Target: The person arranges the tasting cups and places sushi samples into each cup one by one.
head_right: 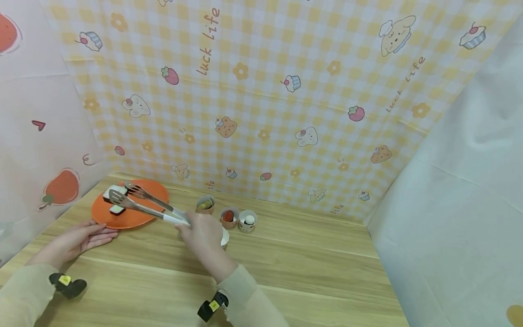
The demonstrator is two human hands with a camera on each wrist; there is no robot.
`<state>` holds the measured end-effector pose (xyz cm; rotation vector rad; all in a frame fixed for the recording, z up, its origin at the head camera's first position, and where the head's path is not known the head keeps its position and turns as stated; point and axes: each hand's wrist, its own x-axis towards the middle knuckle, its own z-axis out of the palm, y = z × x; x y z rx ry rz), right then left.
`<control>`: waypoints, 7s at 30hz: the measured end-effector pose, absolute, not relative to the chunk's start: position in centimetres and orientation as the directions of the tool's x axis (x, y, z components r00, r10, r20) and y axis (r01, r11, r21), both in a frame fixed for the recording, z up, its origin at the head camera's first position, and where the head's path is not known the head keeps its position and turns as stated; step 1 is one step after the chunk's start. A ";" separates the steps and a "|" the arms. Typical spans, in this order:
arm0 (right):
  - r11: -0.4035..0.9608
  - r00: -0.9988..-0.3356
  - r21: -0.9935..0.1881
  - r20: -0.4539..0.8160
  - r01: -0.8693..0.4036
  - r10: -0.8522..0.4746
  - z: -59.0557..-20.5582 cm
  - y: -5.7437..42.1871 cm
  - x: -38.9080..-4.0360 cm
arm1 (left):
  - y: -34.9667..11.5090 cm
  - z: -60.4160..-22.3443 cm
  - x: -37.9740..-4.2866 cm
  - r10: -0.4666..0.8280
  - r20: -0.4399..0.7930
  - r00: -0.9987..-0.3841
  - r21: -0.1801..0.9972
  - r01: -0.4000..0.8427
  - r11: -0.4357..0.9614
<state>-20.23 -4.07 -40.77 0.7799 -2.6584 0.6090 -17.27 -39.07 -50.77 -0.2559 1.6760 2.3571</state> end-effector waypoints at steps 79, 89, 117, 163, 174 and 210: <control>0.728 -0.810 -0.438 0.519 -0.528 -0.275 -44.0 10.6 -17.4 | -39.1 -50.8 -17.3 0.092 -0.270 -0.958 0.909 -0.285 -0.304; 0.771 -0.818 -0.393 0.506 -0.501 -0.274 -44.6 11.0 -17.2 | -39.1 -50.9 -17.2 0.091 -0.263 -0.960 0.910 -0.279 -0.307; 0.786 -0.806 -0.349 0.514 -0.510 -0.294 -45.2 11.0 -17.3 | -39.2 -50.9 -17.1 0.114 -0.257 -0.960 0.909 -0.280 -0.309; 0.777 -0.836 -0.390 0.457 -0.494 -0.303 -45.4 10.8 -17.2 | -39.3 -51.1 -17.2 0.106 -0.241 -0.965 0.909 -0.263 -0.323; 0.787 -0.853 -0.393 0.427 -0.475 -0.302 -45.3 10.4 -17.3 | -39.3 -51.1 -17.2 0.103 -0.243 -0.965 0.916 -0.263 -0.303; 0.777 -0.874 -0.419 0.346 -0.469 -0.341 -43.2 7.6 -18.6 | -39.0 -50.5 -17.1 0.104 -0.286 -0.953 0.879 -0.304 -0.368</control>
